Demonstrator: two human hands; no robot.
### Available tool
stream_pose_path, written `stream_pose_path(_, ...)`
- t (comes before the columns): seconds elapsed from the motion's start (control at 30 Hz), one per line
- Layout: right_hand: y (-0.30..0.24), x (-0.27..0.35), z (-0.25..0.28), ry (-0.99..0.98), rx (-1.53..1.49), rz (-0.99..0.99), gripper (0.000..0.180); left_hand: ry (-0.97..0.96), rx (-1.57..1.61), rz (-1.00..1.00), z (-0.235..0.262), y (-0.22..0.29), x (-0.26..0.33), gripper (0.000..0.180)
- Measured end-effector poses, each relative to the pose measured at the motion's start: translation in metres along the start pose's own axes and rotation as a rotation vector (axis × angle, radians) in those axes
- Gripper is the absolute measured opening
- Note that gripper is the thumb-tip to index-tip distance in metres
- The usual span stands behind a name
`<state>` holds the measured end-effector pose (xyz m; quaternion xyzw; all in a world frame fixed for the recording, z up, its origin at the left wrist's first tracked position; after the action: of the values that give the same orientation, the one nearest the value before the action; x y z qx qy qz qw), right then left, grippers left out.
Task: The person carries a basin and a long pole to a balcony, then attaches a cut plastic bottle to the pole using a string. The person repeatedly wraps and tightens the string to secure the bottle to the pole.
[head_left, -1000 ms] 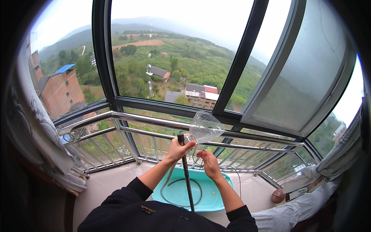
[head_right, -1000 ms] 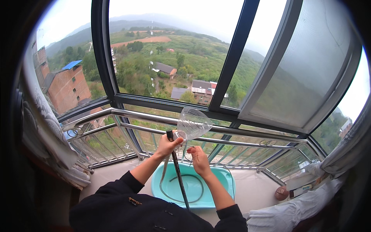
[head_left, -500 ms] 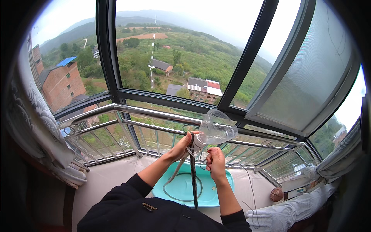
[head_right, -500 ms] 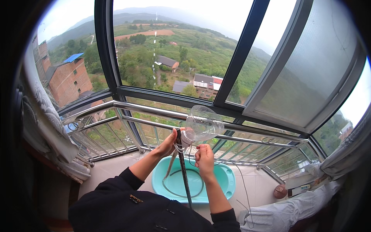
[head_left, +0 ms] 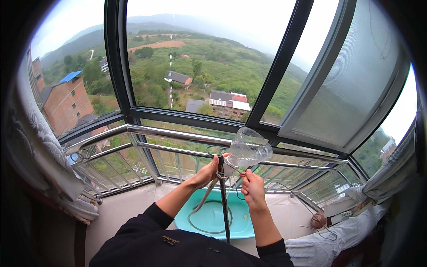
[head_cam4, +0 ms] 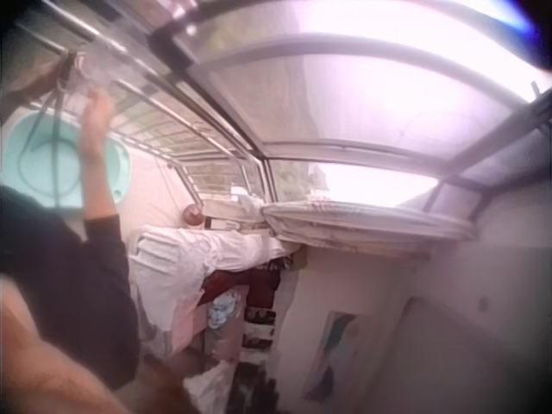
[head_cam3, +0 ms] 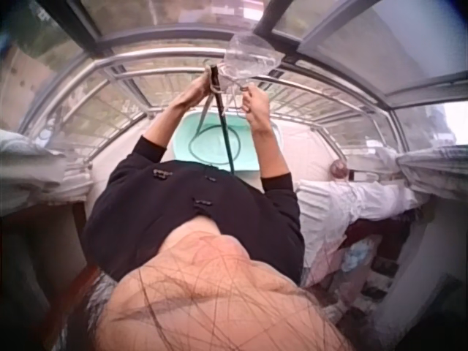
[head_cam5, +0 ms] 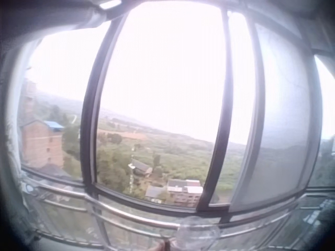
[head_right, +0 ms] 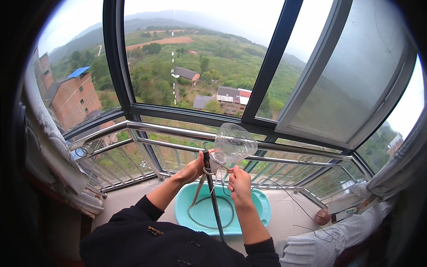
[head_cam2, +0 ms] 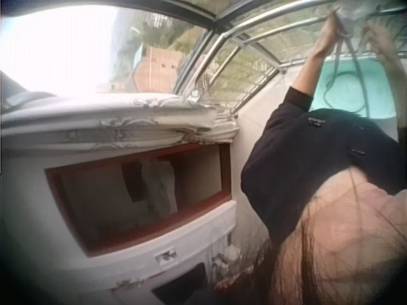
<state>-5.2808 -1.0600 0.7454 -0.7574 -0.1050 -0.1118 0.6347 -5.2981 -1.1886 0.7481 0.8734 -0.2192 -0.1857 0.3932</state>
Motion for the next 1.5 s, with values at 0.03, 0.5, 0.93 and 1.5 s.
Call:
stream_pose_path(0.03,-0.001,0.001,0.001,0.053,-0.008,-0.006,0.029,-0.025,0.047,-0.014,-0.003,0.0,0.0,0.072)
stream_pose_path(0.5,-0.023,0.005,-0.006,0.151,0.063,0.177,0.029,0.196,0.124,-0.022,0.002,-0.007,-0.003,0.092)
stream_pose_path(0.93,-0.035,-0.005,-0.012,-0.041,-0.016,-0.035,0.031,0.244,0.306,-0.015,-0.005,0.0,-0.011,0.067)
stream_pose_path(1.5,-0.058,-0.009,-0.033,-0.194,0.066,-0.242,0.026,0.105,0.268,-0.31,-0.006,0.009,-0.009,0.064)
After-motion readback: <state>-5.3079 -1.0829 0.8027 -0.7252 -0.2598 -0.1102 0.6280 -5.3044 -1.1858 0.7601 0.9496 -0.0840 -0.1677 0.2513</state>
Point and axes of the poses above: each hand's wrist, its own x-axis away from the middle knuckle, its own z-axis out of the back of the hand, y = z × x, the point moved 8 cm from there along -x, towards the middle knuckle, and after that the axes turned 12 degrees about x, right-handed, at the moved point
